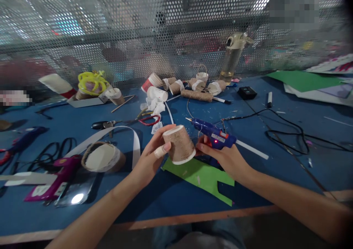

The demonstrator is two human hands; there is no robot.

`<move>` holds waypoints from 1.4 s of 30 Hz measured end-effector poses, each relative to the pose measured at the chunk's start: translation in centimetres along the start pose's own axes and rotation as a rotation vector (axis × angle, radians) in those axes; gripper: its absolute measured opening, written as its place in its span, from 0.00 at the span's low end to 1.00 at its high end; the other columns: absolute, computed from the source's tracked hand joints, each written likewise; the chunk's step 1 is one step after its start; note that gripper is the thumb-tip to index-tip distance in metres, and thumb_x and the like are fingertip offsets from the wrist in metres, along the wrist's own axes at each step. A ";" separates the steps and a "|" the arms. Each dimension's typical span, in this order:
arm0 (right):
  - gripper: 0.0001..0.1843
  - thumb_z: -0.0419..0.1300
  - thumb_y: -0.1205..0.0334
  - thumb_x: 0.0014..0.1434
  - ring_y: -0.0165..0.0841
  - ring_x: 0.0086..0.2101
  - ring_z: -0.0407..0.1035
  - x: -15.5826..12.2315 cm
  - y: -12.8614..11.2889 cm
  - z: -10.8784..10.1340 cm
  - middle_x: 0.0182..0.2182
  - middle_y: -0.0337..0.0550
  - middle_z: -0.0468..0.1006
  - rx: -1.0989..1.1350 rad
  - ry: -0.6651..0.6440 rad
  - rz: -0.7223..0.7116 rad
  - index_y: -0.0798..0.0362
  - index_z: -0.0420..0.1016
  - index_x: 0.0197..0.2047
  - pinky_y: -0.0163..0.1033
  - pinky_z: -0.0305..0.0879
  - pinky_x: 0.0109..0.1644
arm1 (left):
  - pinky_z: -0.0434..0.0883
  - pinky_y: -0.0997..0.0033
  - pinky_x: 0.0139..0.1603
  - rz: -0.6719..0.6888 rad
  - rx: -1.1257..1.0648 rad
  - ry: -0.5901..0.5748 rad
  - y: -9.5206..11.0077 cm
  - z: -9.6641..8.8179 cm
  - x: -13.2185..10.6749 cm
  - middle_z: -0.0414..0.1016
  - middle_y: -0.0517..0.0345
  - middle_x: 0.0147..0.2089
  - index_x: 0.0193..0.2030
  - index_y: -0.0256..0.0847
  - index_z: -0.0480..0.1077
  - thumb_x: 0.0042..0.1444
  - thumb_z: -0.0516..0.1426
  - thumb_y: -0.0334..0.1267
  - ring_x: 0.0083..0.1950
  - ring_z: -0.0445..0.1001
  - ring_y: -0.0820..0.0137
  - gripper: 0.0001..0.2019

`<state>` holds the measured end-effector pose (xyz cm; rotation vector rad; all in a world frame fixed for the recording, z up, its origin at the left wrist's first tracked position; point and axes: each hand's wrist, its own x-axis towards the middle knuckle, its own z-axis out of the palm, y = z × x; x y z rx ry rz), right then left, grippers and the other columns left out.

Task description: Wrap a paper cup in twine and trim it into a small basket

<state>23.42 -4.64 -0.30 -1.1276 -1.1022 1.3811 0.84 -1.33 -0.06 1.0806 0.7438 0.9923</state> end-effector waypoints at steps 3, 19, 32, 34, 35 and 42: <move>0.11 0.68 0.51 0.56 0.37 0.36 0.79 -0.2 -0.2 0.0 0.31 0.37 0.81 -0.083 0.020 -0.051 0.47 0.73 0.32 0.46 0.76 0.50 | 0.66 0.67 0.59 -0.010 0.041 -0.007 0.0 -0.2 0.2 0.75 0.54 0.60 0.60 0.50 0.73 0.57 0.65 0.52 0.62 0.70 0.58 0.24; 0.12 0.69 0.52 0.57 0.35 0.35 0.76 -0.6 0.1 -0.2 0.33 0.37 0.79 -0.241 0.077 -0.236 0.46 0.71 0.32 0.43 0.75 0.44 | 0.74 0.62 0.57 -0.133 -0.202 0.127 1.0 0.2 0.3 0.79 0.47 0.58 0.59 0.39 0.75 0.59 0.64 0.46 0.58 0.77 0.55 0.23; 0.11 0.63 0.65 0.61 0.29 0.28 0.62 -0.7 0.5 -2.0 0.28 0.35 0.67 -0.506 -0.199 -0.504 0.49 0.66 0.30 0.38 0.58 0.32 | 0.80 0.67 0.52 -0.089 -0.246 0.225 1.5 -0.1 0.4 0.81 0.49 0.56 0.58 0.40 0.76 0.57 0.66 0.46 0.56 0.80 0.57 0.24; 0.12 0.62 0.66 0.61 0.29 0.27 0.60 -0.7 0.7 -2.1 0.27 0.35 0.65 -0.525 -0.210 -0.537 0.49 0.63 0.30 0.38 0.55 0.30 | 0.80 0.63 0.53 -0.047 -0.195 0.236 1.3 -0.2 0.2 0.80 0.48 0.58 0.60 0.42 0.75 0.55 0.68 0.47 0.57 0.79 0.54 0.27; 0.12 0.62 0.66 0.61 0.29 0.27 0.60 -0.7 0.7 -2.2 0.27 0.35 0.64 -0.538 -0.222 -0.543 0.49 0.62 0.30 0.38 0.54 0.30 | 0.79 0.61 0.54 -0.025 -0.172 0.245 1.3 -0.3 0.2 0.79 0.49 0.59 0.61 0.43 0.74 0.54 0.68 0.48 0.58 0.78 0.53 0.28; 0.16 0.63 0.67 0.55 0.28 0.27 0.54 -0.8 0.4 -2.6 0.29 0.33 0.59 -0.751 -0.288 -0.671 0.48 0.56 0.33 0.36 0.49 0.30 | 0.76 0.62 0.58 0.130 -0.023 0.283 1.0 -0.3 0.2 0.79 0.51 0.57 0.57 0.47 0.76 0.49 0.72 0.45 0.61 0.75 0.54 0.27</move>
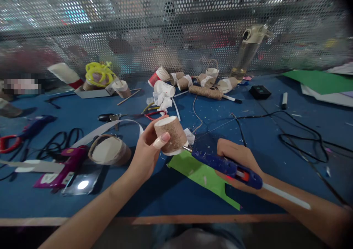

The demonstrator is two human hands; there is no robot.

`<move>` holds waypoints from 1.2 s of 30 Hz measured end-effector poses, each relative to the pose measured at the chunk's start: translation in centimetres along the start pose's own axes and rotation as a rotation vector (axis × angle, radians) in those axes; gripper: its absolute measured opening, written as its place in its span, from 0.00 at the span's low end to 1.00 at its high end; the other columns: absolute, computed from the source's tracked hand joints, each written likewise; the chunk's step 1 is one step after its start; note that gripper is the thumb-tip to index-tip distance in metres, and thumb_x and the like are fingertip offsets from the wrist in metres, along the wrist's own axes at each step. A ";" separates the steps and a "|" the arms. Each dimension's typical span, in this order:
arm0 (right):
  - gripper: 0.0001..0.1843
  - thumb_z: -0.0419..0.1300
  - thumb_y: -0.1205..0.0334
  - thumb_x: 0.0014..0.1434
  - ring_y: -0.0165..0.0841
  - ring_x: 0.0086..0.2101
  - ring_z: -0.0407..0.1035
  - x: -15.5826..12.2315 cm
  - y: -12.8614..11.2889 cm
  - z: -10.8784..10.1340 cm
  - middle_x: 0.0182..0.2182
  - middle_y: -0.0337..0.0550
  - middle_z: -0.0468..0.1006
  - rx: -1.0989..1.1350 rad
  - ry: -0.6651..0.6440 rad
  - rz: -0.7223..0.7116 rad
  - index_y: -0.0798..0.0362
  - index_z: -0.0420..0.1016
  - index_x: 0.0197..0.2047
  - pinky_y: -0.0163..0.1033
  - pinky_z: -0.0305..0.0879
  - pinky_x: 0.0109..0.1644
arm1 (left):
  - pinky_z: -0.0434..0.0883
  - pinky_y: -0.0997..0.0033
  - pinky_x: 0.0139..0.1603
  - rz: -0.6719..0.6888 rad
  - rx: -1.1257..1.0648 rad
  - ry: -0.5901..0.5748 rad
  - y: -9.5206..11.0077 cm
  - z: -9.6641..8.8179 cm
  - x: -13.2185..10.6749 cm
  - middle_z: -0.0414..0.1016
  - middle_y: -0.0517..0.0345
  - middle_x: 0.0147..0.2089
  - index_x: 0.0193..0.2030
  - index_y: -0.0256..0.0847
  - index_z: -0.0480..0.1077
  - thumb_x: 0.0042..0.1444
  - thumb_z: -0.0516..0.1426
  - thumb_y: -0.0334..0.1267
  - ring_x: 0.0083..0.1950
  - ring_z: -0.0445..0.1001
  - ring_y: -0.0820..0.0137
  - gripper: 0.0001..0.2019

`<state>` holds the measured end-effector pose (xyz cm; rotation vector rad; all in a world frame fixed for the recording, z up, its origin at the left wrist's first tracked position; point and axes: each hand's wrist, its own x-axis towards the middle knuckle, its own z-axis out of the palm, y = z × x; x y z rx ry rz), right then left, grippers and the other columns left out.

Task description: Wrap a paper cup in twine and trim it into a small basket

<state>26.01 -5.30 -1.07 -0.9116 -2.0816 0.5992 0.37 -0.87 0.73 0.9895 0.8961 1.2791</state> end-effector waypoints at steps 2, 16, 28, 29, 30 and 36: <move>0.16 0.62 0.67 0.55 0.28 0.27 0.53 -0.1 -0.1 -0.1 0.29 0.33 0.58 -0.072 -0.019 -0.022 0.48 0.55 0.34 0.35 0.49 0.29 | 0.76 0.62 0.57 0.033 0.037 0.006 0.0 0.0 -0.1 0.79 0.51 0.56 0.56 0.47 0.77 0.48 0.72 0.45 0.60 0.75 0.55 0.27; 0.16 0.60 0.70 0.49 0.27 0.25 0.54 -0.1 -0.1 -0.3 0.27 0.32 0.58 -0.100 0.025 0.015 0.48 0.53 0.32 0.35 0.47 0.28 | 0.72 0.61 0.61 0.085 0.056 0.011 0.0 0.0 -0.2 0.78 0.52 0.58 0.57 0.48 0.77 0.50 0.71 0.45 0.62 0.73 0.55 0.26; 0.15 0.60 0.69 0.52 0.27 0.24 0.54 0.0 -0.1 -0.2 0.27 0.33 0.59 -0.050 0.014 0.042 0.48 0.54 0.31 0.35 0.47 0.28 | 0.70 0.60 0.65 0.059 0.036 0.000 0.1 0.0 -0.2 0.76 0.52 0.63 0.58 0.48 0.76 0.52 0.70 0.46 0.68 0.70 0.52 0.27; 0.16 0.60 0.69 0.51 0.27 0.24 0.54 0.0 -0.1 -0.2 0.27 0.33 0.59 -0.048 0.012 0.037 0.48 0.53 0.31 0.35 0.47 0.28 | 0.71 0.60 0.65 0.062 0.042 -0.007 0.1 0.0 -0.2 0.76 0.52 0.63 0.59 0.48 0.76 0.52 0.70 0.45 0.67 0.70 0.53 0.26; 0.16 0.60 0.69 0.50 0.27 0.24 0.54 0.0 -0.1 -0.1 0.27 0.33 0.59 -0.045 0.009 0.032 0.48 0.53 0.31 0.35 0.47 0.28 | 0.71 0.60 0.65 0.067 0.047 -0.015 0.1 0.0 -0.2 0.76 0.52 0.63 0.59 0.48 0.76 0.53 0.70 0.45 0.67 0.70 0.53 0.26; 0.16 0.61 0.68 0.50 0.28 0.25 0.55 0.0 -0.2 0.0 0.27 0.33 0.60 -0.019 -0.003 0.052 0.48 0.54 0.31 0.35 0.48 0.28 | 0.70 0.59 0.66 0.058 0.027 -0.050 0.0 0.1 -0.2 0.77 0.51 0.62 0.60 0.48 0.76 0.55 0.69 0.45 0.67 0.71 0.53 0.25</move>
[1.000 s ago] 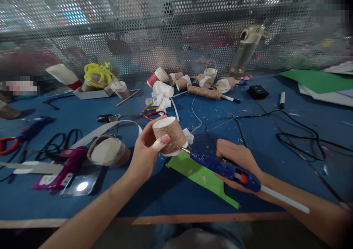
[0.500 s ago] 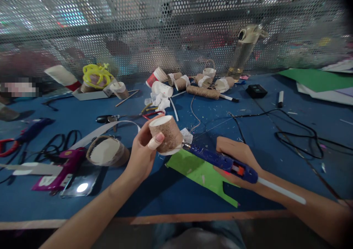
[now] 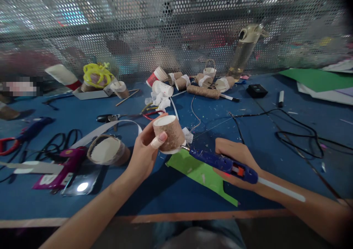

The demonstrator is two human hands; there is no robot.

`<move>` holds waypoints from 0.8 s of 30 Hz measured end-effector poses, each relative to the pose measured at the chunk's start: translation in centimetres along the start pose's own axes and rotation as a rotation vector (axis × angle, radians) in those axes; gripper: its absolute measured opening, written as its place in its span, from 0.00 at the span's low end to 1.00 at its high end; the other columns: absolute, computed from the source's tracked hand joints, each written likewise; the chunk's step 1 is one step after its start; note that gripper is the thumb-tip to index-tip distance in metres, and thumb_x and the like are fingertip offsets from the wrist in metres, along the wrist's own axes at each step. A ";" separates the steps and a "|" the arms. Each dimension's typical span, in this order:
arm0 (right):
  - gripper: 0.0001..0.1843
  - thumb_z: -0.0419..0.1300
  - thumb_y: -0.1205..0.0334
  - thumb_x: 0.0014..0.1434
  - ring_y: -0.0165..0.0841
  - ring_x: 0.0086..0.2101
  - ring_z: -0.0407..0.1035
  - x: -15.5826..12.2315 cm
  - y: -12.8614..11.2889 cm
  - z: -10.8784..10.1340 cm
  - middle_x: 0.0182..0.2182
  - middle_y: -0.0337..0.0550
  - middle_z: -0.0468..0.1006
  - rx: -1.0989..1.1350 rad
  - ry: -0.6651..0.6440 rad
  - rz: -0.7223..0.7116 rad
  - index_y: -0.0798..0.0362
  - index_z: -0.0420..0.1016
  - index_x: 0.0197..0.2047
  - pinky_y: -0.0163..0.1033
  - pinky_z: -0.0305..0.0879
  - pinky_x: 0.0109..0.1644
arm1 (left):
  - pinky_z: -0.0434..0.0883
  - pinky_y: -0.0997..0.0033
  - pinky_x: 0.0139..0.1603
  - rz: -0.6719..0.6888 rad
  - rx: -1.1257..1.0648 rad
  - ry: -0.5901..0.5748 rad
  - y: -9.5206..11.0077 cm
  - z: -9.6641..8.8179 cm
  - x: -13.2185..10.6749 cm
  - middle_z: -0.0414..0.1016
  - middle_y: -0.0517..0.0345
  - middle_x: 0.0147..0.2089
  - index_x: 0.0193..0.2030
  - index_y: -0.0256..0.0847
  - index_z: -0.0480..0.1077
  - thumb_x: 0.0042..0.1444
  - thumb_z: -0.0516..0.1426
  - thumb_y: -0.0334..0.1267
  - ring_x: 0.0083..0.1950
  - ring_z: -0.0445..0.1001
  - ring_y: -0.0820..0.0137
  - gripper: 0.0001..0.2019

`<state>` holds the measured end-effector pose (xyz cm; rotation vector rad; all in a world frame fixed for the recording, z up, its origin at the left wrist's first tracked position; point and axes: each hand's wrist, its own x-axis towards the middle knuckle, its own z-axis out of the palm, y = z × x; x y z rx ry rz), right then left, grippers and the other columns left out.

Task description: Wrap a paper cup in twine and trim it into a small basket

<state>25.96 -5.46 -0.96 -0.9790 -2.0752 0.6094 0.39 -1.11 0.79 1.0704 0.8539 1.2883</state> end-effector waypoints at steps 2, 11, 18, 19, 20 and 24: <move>0.16 0.61 0.69 0.52 0.28 0.25 0.55 0.1 -0.1 -0.2 0.27 0.33 0.60 0.012 0.003 0.015 0.48 0.53 0.30 0.35 0.48 0.28 | 0.69 0.59 0.67 -0.004 -0.019 0.009 0.1 0.1 0.0 0.77 0.51 0.62 0.60 0.47 0.76 0.54 0.69 0.45 0.67 0.71 0.53 0.26; 0.15 0.60 0.69 0.56 0.28 0.25 0.56 0.4 -0.3 -0.5 0.26 0.33 0.60 0.059 0.014 0.025 0.49 0.55 0.30 0.36 0.50 0.29 | 0.72 0.57 0.65 -0.009 -0.055 0.019 0.3 0.1 0.1 0.78 0.50 0.61 0.53 0.45 0.80 0.54 0.69 0.46 0.67 0.70 0.50 0.20; 0.15 0.61 0.69 0.55 0.28 0.25 0.57 0.3 0.0 -0.4 0.25 0.33 0.61 0.064 0.029 0.067 0.49 0.56 0.28 0.36 0.51 0.29 | 0.72 0.58 0.65 -0.019 -0.063 0.005 0.4 0.0 0.2 0.77 0.50 0.61 0.56 0.44 0.78 0.54 0.69 0.47 0.67 0.71 0.50 0.24; 0.14 0.61 0.70 0.55 0.27 0.25 0.58 0.2 0.1 -0.3 0.25 0.33 0.62 0.060 0.036 0.090 0.50 0.57 0.28 0.36 0.52 0.29 | 0.71 0.58 0.65 -0.020 -0.063 0.005 0.4 0.0 0.2 0.77 0.50 0.61 0.56 0.44 0.78 0.54 0.69 0.47 0.67 0.70 0.51 0.24; 0.14 0.61 0.70 0.55 0.27 0.25 0.58 0.2 0.2 -0.2 0.26 0.33 0.62 0.054 0.049 0.116 0.50 0.57 0.28 0.36 0.52 0.29 | 0.71 0.58 0.65 -0.020 -0.062 0.006 0.4 0.0 0.2 0.78 0.50 0.61 0.56 0.45 0.78 0.54 0.69 0.47 0.67 0.70 0.51 0.23; 0.14 0.61 0.68 0.59 0.27 0.25 0.58 0.4 0.1 0.2 0.24 0.32 0.62 0.079 0.161 0.247 0.49 0.58 0.28 0.35 0.55 0.28 | 0.71 0.59 0.65 -0.029 -0.057 0.015 0.2 0.0 0.1 0.79 0.51 0.60 0.55 0.46 0.79 0.52 0.70 0.47 0.66 0.72 0.51 0.24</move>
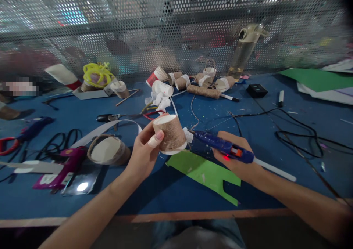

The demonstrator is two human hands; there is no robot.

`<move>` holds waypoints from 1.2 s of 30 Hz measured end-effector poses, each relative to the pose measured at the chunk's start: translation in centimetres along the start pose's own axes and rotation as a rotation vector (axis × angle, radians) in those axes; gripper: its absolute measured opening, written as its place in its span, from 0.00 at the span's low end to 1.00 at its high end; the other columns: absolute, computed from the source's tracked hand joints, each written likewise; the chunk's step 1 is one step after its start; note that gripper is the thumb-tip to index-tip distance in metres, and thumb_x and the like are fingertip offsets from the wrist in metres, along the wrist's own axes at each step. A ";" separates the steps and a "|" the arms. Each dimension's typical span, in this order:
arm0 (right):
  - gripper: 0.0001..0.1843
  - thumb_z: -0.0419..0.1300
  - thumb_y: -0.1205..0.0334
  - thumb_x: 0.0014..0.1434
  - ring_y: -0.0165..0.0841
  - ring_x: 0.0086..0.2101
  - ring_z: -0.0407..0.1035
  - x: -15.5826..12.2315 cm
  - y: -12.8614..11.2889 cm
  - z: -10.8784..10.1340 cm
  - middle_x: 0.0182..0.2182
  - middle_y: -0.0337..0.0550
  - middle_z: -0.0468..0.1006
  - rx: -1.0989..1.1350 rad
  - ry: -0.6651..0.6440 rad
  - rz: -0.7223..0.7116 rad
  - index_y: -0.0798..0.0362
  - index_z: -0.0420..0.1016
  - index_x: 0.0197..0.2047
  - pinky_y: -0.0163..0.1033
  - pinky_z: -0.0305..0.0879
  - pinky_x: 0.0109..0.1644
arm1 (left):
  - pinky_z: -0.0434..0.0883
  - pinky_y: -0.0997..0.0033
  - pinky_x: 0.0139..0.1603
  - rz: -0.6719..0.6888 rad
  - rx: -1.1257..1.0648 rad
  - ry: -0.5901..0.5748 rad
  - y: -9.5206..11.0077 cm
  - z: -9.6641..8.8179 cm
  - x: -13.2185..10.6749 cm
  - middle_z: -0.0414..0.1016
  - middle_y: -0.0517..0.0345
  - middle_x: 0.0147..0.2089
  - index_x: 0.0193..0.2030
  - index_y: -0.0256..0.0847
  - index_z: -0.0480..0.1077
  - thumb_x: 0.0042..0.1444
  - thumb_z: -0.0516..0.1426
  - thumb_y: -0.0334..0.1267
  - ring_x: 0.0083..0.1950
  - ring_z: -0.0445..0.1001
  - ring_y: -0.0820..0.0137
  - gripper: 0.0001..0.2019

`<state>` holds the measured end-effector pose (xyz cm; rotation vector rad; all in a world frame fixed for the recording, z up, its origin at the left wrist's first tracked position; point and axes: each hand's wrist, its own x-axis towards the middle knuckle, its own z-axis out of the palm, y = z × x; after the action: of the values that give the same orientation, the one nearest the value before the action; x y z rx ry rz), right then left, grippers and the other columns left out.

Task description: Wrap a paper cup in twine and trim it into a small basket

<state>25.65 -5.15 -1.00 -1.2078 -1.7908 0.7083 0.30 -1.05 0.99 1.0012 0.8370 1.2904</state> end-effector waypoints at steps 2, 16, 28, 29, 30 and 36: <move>0.11 0.64 0.63 0.60 0.28 0.26 0.63 0.1 -0.5 0.3 0.25 0.33 0.68 0.106 0.038 0.084 0.49 0.64 0.31 0.35 0.60 0.29 | 0.72 0.59 0.65 -0.011 -0.002 0.009 -0.2 0.0 0.0 0.79 0.51 0.59 0.55 0.46 0.78 0.50 0.71 0.47 0.65 0.73 0.52 0.25; 0.11 0.72 0.59 0.57 0.33 0.37 0.76 -0.2 0.1 2.4 0.37 0.37 0.81 0.498 0.012 0.120 0.46 0.74 0.39 0.42 0.77 0.43 | 0.69 0.62 0.65 -0.063 0.022 0.021 -1.2 0.3 -0.1 0.77 0.53 0.62 0.56 0.46 0.77 0.54 0.69 0.44 0.66 0.71 0.55 0.22; 0.17 0.73 0.56 0.53 0.27 0.29 0.71 0.9 -1.9 1.0 0.31 0.34 0.79 0.519 0.054 0.284 0.49 0.66 0.31 0.36 0.73 0.36 | 0.71 0.73 0.56 0.019 0.112 -0.030 -1.1 0.1 0.0 0.79 0.57 0.57 0.54 0.50 0.78 0.54 0.70 0.42 0.58 0.74 0.64 0.20; 0.18 0.73 0.54 0.53 0.27 0.28 0.71 1.0 -1.9 1.0 0.31 0.34 0.79 0.523 0.046 0.307 0.49 0.66 0.30 0.36 0.73 0.36 | 0.71 0.74 0.55 0.018 0.115 -0.036 -1.1 0.1 0.0 0.79 0.57 0.57 0.54 0.50 0.78 0.53 0.70 0.41 0.58 0.74 0.65 0.20; 0.18 0.73 0.53 0.53 0.27 0.28 0.70 1.1 -1.9 0.9 0.31 0.34 0.78 0.524 0.039 0.321 0.49 0.66 0.30 0.37 0.73 0.37 | 0.70 0.75 0.55 0.015 0.118 -0.042 -1.1 0.0 0.0 0.79 0.58 0.56 0.54 0.51 0.78 0.53 0.70 0.41 0.57 0.74 0.66 0.20; 0.20 0.69 0.44 0.55 0.29 0.29 0.70 1.3 -1.8 0.5 0.33 0.37 0.78 0.384 -0.017 0.368 0.48 0.67 0.31 0.40 0.73 0.38 | 0.70 0.76 0.54 -0.022 0.147 -0.067 -1.1 0.0 -0.1 0.79 0.58 0.54 0.54 0.50 0.78 0.52 0.71 0.41 0.56 0.73 0.67 0.21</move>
<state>24.16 -4.59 0.68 -1.2735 -1.3707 1.2137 0.66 -1.11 -0.05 1.1420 0.8991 1.1832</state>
